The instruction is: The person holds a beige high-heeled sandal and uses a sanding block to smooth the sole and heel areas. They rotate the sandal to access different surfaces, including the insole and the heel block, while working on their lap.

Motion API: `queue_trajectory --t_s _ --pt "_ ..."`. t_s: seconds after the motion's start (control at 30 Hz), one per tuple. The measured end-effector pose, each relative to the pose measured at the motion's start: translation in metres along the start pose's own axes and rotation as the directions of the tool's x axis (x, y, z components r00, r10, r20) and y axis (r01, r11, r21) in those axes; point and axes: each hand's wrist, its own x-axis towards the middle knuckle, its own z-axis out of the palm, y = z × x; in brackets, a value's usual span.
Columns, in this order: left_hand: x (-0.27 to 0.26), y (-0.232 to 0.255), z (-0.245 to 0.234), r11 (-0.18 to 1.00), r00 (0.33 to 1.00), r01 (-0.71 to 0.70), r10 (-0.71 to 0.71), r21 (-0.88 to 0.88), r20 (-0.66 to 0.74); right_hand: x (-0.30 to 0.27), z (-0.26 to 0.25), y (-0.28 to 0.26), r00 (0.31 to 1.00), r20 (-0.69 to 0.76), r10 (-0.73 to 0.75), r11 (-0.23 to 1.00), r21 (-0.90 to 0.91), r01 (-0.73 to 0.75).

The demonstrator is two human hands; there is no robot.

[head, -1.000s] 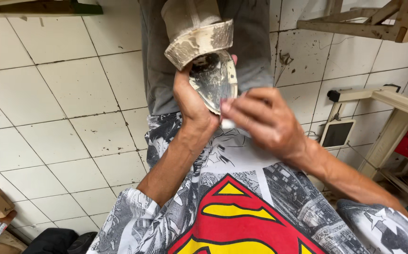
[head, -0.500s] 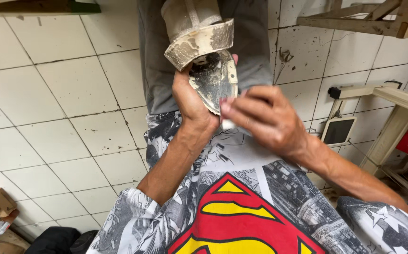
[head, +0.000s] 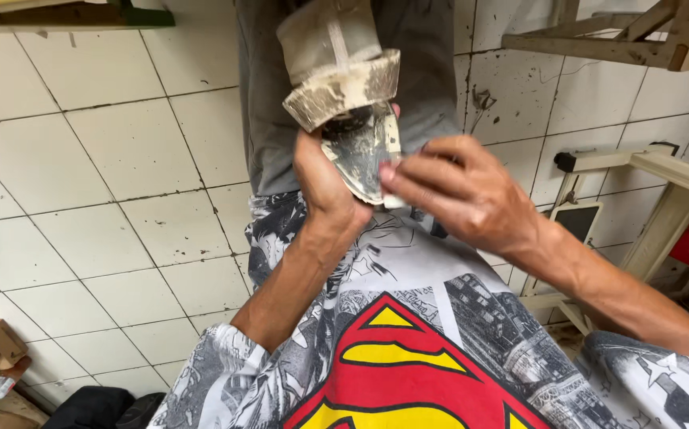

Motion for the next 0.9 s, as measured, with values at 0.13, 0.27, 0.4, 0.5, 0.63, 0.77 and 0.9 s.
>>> queue_trajectory --t_s 0.13,0.27,0.4,0.5,0.63,0.77,0.9 --pt "-0.002 -0.010 -0.001 0.999 0.999 -0.033 0.033 -0.024 -0.003 -0.003 -0.003 0.012 0.997 0.082 0.000 0.997 -0.079 0.007" --pt "0.005 -0.003 -0.003 0.997 0.997 0.069 -0.070 -0.034 -0.014 0.010 -0.010 -0.013 0.993 0.098 -0.069 0.998 0.015 0.068" --pt "-0.002 -0.017 -0.012 0.996 0.968 -0.067 0.078 0.052 -0.240 -0.006 0.000 0.010 0.998 0.057 0.013 0.996 -0.085 -0.008" --pt "0.004 -0.009 -0.008 0.999 0.972 -0.035 0.037 0.013 -0.234 -0.002 -0.002 0.003 0.996 0.080 -0.043 0.997 -0.056 0.048" --pt "-0.006 -0.009 0.004 0.994 0.983 -0.077 0.088 0.074 -0.160 -0.028 -0.009 0.023 0.976 0.059 0.210 0.977 -0.050 -0.208" --pt "-0.016 -0.009 0.009 0.956 0.966 -0.234 0.249 0.177 -0.067 -0.051 -0.010 0.008 0.754 -0.042 0.655 0.721 0.331 -0.608" --pt "-0.017 -0.018 -0.003 0.911 0.954 -0.293 0.297 0.291 0.030 -0.035 0.003 -0.020 0.500 0.122 0.857 0.248 0.754 -0.609"
